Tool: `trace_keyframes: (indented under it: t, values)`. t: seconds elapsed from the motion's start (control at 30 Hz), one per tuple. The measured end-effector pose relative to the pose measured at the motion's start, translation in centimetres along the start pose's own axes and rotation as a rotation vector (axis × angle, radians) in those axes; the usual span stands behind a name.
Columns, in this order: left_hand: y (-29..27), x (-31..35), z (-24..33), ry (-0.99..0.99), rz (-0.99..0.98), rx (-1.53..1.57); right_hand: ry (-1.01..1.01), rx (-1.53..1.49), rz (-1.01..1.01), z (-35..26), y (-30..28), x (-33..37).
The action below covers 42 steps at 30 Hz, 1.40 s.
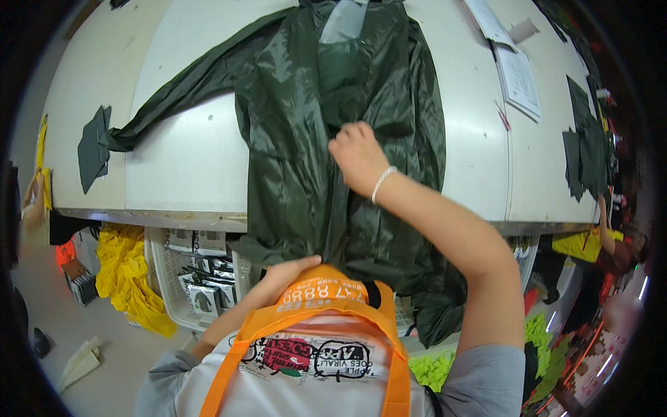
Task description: The person folds a green raincoat on a white table, smoothing and aligning the fabric, then folding it into a compact rectangle. They place the folded coat into a white basket and repeat the process with another green raincoat.
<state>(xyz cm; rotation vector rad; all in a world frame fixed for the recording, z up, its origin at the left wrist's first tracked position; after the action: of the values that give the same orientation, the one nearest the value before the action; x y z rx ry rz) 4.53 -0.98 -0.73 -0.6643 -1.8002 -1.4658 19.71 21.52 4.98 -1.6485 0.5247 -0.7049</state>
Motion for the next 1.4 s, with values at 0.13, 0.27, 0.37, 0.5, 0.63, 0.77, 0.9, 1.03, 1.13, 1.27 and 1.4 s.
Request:
trace_keyframes:
  t: [0.13, 0.27, 0.37, 0.5, 0.63, 0.77, 0.9, 1.03, 1.13, 1.27, 1.4]
  values:
    - [-1.0, -2.1, -4.2, -0.101, -0.073, 0.114, 0.203, 0.262, -0.091, 9.1, -2.3, -9.6]
    - [-0.5, -2.7, -5.1, 0.015, 0.064, -0.004, 0.479, 0.328, 0.239, 20.2, -4.6, -16.2]
    - [0.6, -0.5, -3.1, 0.162, 0.178, -0.411, 0.397, -0.029, 0.494, 22.3, -3.7, -16.6]
    - [-5.7, 4.9, -3.1, 0.319, 0.172, -0.67, 0.203, -0.38, 0.575, 19.1, -3.3, -4.4]
    - [-12.4, 9.0, 4.1, 0.815, 0.726, -0.509, 0.876, -0.449, 0.027, 20.5, 4.3, 14.6]
    - [-9.5, 3.3, 13.5, 0.76, 0.478, -0.346, 0.957, -0.861, -0.196, 14.0, 11.3, 21.6]
    - [-6.9, 0.4, 17.6, 0.824, 0.446, -0.495, 0.807, -0.673, -0.291, 15.1, 10.3, 19.5]
    - [-11.2, 1.6, 20.5, 1.008, 0.509, -0.102, 1.072, -0.353, 0.14, 29.1, 7.0, 26.5]
    - [-13.1, 3.1, 22.6, 1.121, 0.509, -0.143, 1.166, -0.075, 0.37, 34.2, 3.0, 28.2]
    - [-12.6, 2.9, 21.3, 1.078, 0.597, -0.208, 0.852, -0.339, 0.042, 19.4, 2.9, 18.4]
    - [-12.3, 2.6, 20.6, 0.724, 0.674, -0.383, 0.641, -1.385, -0.448, 8.3, 13.9, 18.6]
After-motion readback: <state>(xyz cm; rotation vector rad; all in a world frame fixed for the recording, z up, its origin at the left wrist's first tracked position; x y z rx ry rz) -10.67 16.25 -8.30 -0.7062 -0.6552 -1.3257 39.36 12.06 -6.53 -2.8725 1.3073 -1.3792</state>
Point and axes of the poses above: each hand's wrist, its own x-axis away from the middle knuckle, its own y-axis out of the palm, z = x × y, the point moved 4 cm from there along -x, towards the middle knuckle, and after that the axes turned 15 degrees about -z, right-handed, at the moved point
